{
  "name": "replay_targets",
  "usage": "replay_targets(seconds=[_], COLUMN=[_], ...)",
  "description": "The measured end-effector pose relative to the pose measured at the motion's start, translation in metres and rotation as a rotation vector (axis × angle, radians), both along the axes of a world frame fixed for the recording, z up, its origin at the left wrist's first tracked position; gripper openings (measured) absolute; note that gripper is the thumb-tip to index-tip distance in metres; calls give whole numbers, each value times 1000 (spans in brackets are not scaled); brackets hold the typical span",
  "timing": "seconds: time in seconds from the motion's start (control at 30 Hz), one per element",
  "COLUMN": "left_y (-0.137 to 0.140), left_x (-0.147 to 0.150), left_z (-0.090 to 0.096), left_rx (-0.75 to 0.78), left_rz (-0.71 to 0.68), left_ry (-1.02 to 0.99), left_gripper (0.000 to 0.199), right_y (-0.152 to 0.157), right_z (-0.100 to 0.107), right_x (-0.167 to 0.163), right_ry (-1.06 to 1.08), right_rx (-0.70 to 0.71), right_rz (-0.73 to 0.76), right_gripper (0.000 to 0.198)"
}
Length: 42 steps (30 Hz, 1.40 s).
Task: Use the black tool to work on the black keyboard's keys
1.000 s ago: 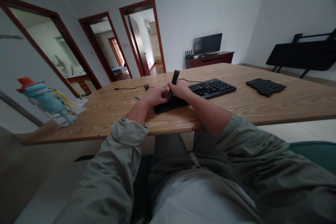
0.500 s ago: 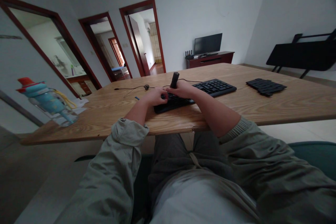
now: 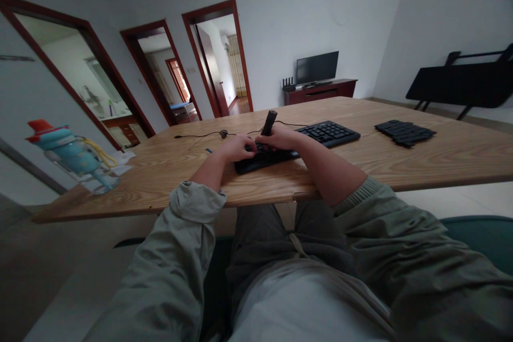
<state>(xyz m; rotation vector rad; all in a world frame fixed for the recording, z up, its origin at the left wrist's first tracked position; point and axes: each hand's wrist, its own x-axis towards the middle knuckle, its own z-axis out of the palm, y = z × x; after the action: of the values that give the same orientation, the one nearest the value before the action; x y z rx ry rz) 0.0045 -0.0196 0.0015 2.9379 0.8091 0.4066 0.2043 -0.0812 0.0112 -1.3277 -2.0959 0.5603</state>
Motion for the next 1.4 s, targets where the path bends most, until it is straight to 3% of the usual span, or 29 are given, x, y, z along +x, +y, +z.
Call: replay_targets(seconds=[0.37, 0.57, 0.87, 1.13, 1.4], left_y=[3, 0, 6, 15, 7], left_x=[0, -5, -7, -7, -4], left_z=[-1, 1, -3, -11, -5], left_rx=[-47, -174, -192, -215, -187], left_rz=[-25, 39, 168, 50, 4], left_ry=[-8, -92, -236, -217, -147], left_gripper=[18, 20, 20, 19, 14], right_y=[-1, 6, 13, 13, 28], right_z=[-1, -4, -11, -15, -23], right_x=[2, 4, 3, -2, -2], right_ry=[3, 44, 80, 152, 142], right_rx=[-7, 13, 16, -23, 51], right_rz=[117, 105, 59, -108, 7], right_gripper=[31, 25, 27, 34, 29])
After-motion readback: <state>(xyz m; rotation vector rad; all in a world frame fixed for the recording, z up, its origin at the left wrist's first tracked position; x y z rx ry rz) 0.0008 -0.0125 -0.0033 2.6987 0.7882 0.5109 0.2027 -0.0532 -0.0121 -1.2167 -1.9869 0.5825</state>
